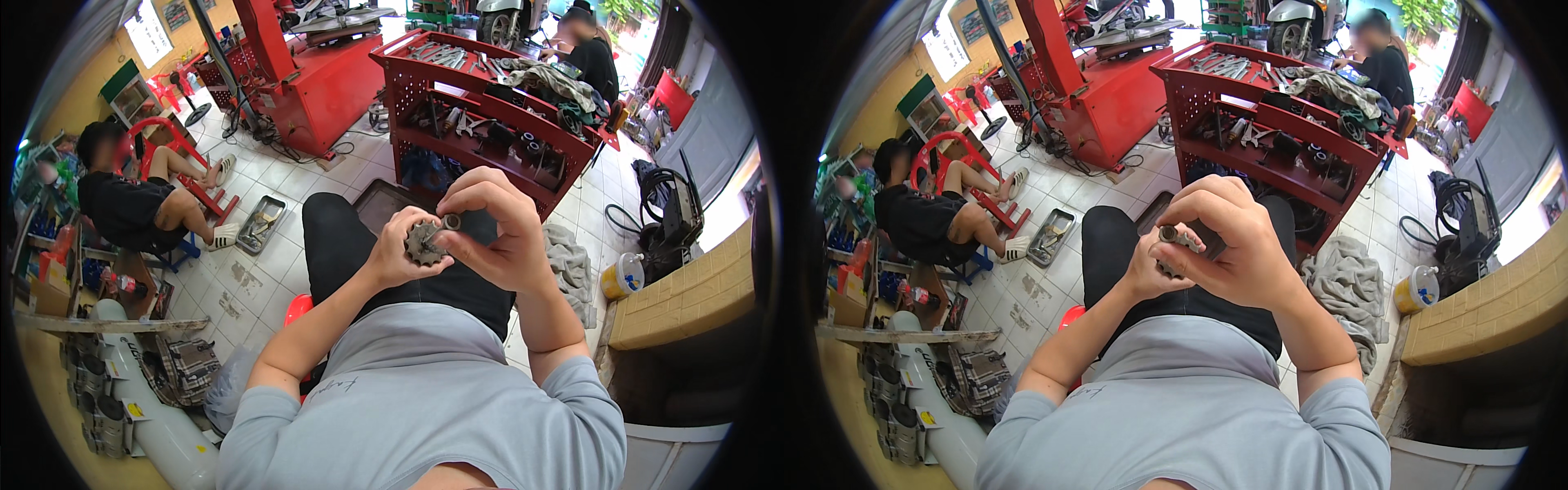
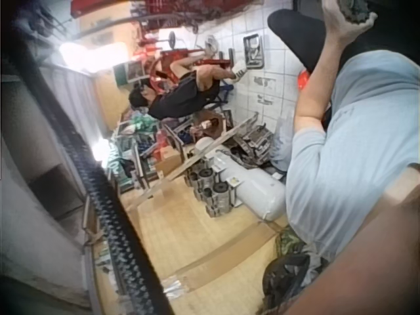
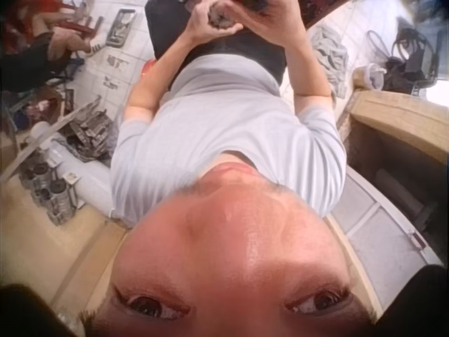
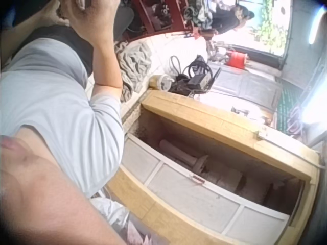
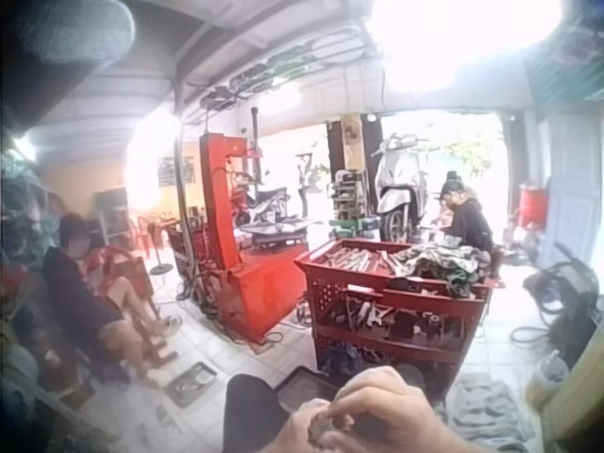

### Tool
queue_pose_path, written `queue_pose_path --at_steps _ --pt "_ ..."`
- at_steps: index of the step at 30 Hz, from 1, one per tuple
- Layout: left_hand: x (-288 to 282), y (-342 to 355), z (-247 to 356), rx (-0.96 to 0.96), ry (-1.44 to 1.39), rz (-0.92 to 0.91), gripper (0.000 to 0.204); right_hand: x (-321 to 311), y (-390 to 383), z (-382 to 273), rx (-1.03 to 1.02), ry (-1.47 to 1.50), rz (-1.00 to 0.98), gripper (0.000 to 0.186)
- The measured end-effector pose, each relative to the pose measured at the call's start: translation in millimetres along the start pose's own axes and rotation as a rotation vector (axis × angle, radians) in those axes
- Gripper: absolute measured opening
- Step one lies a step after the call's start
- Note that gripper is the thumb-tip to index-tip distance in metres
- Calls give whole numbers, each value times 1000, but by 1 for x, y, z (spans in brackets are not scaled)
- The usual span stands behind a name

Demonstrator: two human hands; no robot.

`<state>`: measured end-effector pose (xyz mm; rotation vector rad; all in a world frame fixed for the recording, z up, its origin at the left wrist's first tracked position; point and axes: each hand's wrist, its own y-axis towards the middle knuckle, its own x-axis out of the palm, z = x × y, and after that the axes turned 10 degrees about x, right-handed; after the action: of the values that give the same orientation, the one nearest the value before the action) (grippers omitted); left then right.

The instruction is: The person sits on a stool in a workshop and manipulates a small metal gear-like component. They use a small tool to adjust or clean the part, repeatedly rotating it and inspecting it closely. The person places the part into a metal tray and then picks it up again to continue working.

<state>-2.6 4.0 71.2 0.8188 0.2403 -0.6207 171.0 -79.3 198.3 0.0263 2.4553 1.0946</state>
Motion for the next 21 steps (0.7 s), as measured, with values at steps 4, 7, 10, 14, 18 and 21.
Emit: queue_pose_path --at_steps 4,7,10,14,18,21 --pt "7 -21 -4 -43 -67 80 54 -1 4 -4 -31 -18 -109 23" --pt "4 -33 -9 -52 -57 75 54 0 2 -7 -39 -43 -201 22" --pt "2 -34 -13 -46 -15 65 54 3 2 -1 -59 -71 -234 25" --pt "5 -35 -14 -56 -60 59 55 6 1 -1 -36 -40 -183 23" --pt "4 -33 -2 -72 -79 52 54 4 2 -4 -53 -57 -218 24" --pt "5 -34 -7 -47 -83 51 54 3 1 3 -66 -93 -229 29"
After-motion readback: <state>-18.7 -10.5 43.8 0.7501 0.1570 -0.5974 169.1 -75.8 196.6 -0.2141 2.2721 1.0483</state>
